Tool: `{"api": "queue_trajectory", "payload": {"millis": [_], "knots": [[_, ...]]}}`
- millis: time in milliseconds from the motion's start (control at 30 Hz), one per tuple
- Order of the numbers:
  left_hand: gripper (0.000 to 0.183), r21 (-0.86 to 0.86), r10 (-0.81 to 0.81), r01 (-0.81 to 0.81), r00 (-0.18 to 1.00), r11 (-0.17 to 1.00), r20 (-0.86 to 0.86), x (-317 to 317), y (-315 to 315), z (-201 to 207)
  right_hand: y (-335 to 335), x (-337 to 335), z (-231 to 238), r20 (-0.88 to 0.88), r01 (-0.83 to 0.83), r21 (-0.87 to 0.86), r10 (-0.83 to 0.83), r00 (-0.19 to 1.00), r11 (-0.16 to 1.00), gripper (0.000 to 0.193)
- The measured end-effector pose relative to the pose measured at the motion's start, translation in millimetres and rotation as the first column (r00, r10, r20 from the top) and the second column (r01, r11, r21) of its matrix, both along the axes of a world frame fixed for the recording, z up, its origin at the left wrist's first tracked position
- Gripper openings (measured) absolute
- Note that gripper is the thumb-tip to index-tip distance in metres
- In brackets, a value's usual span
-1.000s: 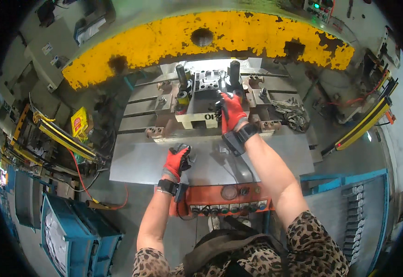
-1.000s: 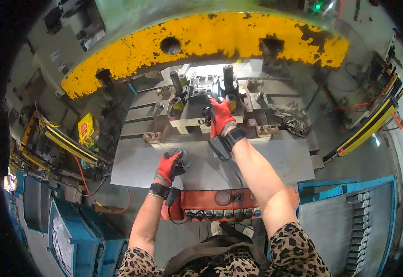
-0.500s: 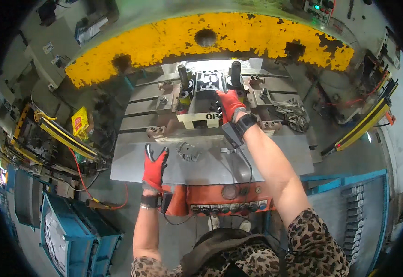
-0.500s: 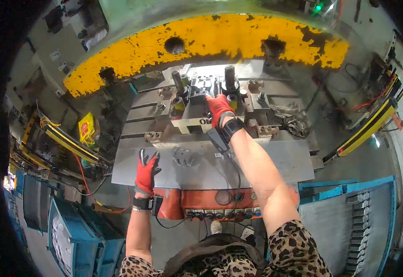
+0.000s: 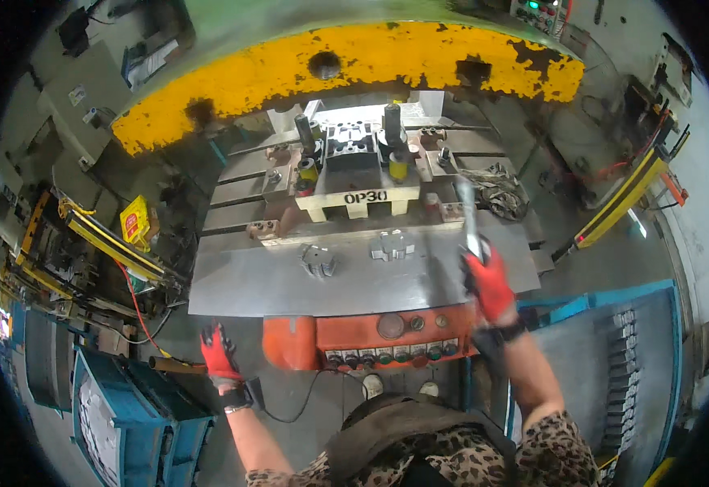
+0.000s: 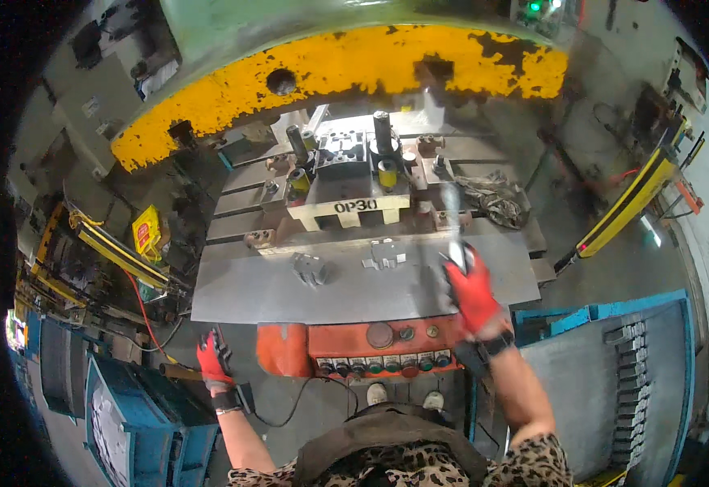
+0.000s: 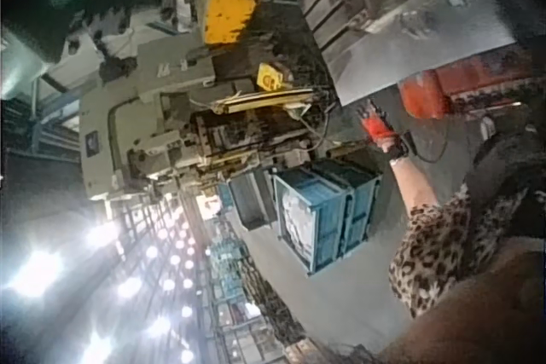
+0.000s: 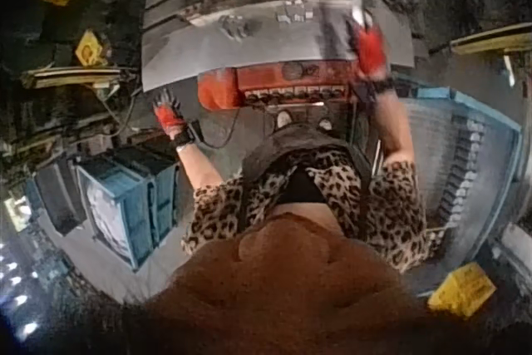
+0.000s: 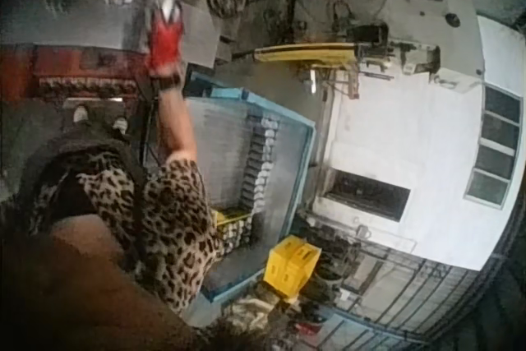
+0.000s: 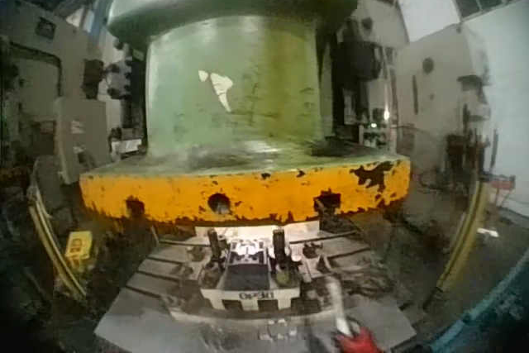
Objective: The recorder operates an industrial metal press by placing metal blanks into a fixture, activating the press cycle, and removing the formed parts.
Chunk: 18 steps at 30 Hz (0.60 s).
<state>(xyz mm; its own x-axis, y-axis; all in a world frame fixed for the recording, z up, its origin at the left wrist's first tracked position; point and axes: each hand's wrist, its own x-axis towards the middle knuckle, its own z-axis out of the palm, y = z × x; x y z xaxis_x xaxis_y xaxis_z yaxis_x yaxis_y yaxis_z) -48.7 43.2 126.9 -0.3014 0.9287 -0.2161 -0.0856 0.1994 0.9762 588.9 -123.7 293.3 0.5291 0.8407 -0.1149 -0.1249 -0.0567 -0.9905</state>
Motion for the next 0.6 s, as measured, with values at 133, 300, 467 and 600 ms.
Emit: {"api": "queue_trajectory", "payload": {"millis": [133, 300, 467, 600], "knots": [[0.037, -0.305, 0.025, -0.073, 0.987, 0.95, -0.157, -20, -49, -83, -170, 56, -101, 0.056, 0.415, -0.054, -0.412, 0.909, 0.908, 0.061], [0.044, -0.326, -0.421, 0.392, 0.907, 0.86, -0.018, 40, -77, -155, -276, 103, -248, -0.061, 0.459, -0.198, -0.478, 0.876, 0.866, 0.051], [0.053, -0.373, -0.212, 0.405, 0.862, 0.835, 0.461, 42, -66, -144, -229, 100, -266, 0.785, 0.03, -0.52, 0.464, 0.409, 0.854, 0.035], [0.059, -0.315, -0.564, 0.524, 0.825, 0.791, -0.044, 52, -83, -130, -178, 96, -279, 0.302, 0.088, -0.352, 0.024, 0.953, 0.932, 0.035]]}}
